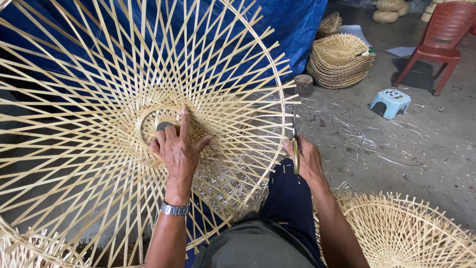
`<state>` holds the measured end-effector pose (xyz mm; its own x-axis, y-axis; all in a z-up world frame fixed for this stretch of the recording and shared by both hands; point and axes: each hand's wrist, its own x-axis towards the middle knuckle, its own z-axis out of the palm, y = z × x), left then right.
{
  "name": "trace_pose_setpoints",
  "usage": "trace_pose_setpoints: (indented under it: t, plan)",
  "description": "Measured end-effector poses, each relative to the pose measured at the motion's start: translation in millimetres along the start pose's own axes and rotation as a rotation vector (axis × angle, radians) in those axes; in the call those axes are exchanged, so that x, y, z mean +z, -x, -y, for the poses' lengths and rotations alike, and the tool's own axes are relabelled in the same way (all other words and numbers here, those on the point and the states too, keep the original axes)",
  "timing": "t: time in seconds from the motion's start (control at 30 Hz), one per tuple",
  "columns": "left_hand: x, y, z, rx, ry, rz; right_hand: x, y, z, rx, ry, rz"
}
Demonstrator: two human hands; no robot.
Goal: The person trims the protruding bamboo strips along the rim of a large woven basket using shears. The person holds the basket steady with one hand and cuts the edges flush with the other, occasionally rotating the basket to access different sections.
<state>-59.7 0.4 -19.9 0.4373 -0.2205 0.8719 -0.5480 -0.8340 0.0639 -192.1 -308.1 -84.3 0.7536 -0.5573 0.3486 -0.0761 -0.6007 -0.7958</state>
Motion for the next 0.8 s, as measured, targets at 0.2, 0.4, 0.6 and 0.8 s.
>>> trace_pose_setpoints:
  t: [0.2, 0.4, 0.6, 0.8]
  plan:
    - [0.5, 3.4, 3.0, 0.017, 0.006, -0.011, -3.2, -4.8, -4.4, 0.029, 0.000, 0.033]
    - [1.6, 6.8, 5.5, 0.020, -0.002, 0.021, -3.7, -0.5, 1.7, -0.051, -0.086, -0.041]
    - [6.8, 10.9, 6.1, 0.019, 0.001, 0.012, 4.2, 10.5, -0.4, -0.059, -0.125, -0.099]
    - [8.9, 9.4, 10.9, 0.029, -0.018, 0.017, -5.4, 14.3, -28.1, -0.031, 0.003, -0.018]
